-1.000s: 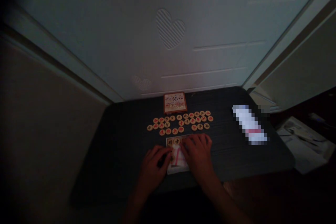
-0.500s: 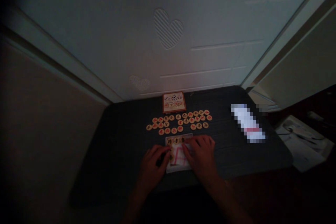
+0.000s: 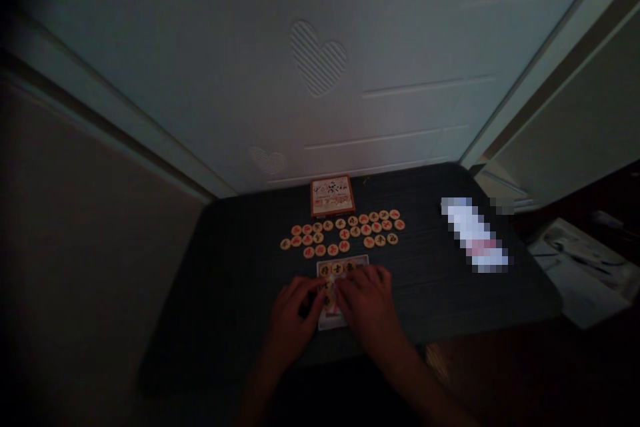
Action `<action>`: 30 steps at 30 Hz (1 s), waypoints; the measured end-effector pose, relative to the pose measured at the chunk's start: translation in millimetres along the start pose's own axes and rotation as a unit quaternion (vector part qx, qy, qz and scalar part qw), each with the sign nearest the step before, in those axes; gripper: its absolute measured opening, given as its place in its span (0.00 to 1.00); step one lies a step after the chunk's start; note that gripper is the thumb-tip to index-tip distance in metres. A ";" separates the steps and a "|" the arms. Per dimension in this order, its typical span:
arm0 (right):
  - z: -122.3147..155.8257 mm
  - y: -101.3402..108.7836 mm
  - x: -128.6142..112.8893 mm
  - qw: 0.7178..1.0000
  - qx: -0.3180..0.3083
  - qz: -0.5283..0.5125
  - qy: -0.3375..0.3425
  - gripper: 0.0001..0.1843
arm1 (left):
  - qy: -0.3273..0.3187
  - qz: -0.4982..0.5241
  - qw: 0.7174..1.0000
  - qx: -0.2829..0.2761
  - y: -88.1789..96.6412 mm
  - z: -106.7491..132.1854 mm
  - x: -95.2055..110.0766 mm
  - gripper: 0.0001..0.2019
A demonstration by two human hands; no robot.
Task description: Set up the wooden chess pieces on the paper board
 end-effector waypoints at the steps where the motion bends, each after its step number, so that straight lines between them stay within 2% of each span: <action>1: 0.2 -1.8 -0.6 1.000 0.000 0.002 -0.001 0.07 | 0.002 0.001 1.000 -0.001 0.1 -0.1 0.0 0.10; 10: 1.7 -8.0 7.9 1.000 0.005 0.003 -0.007 0.08 | -0.004 0.005 1.000 -0.008 0.0 -2.0 2.2 0.08; 18: 5.3 6.4 10.7 0.999 0.027 -0.021 -0.012 0.10 | -0.001 -0.019 1.000 -0.014 -3.1 -1.6 2.4 0.09; 30: 6.0 -3.1 10.4 0.999 0.027 -0.042 -0.005 0.12 | -0.001 -0.028 0.999 -0.031 -2.4 -2.3 6.3 0.06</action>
Point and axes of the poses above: each hand's wrist, its own z-axis away from the middle knuckle, its own y-axis out of the back of the hand, x = y × z, the point moved 9 cm from there along -z, towards the middle knuckle, and after that the axes turned 5 degrees about -y, right-handed, at the moved point
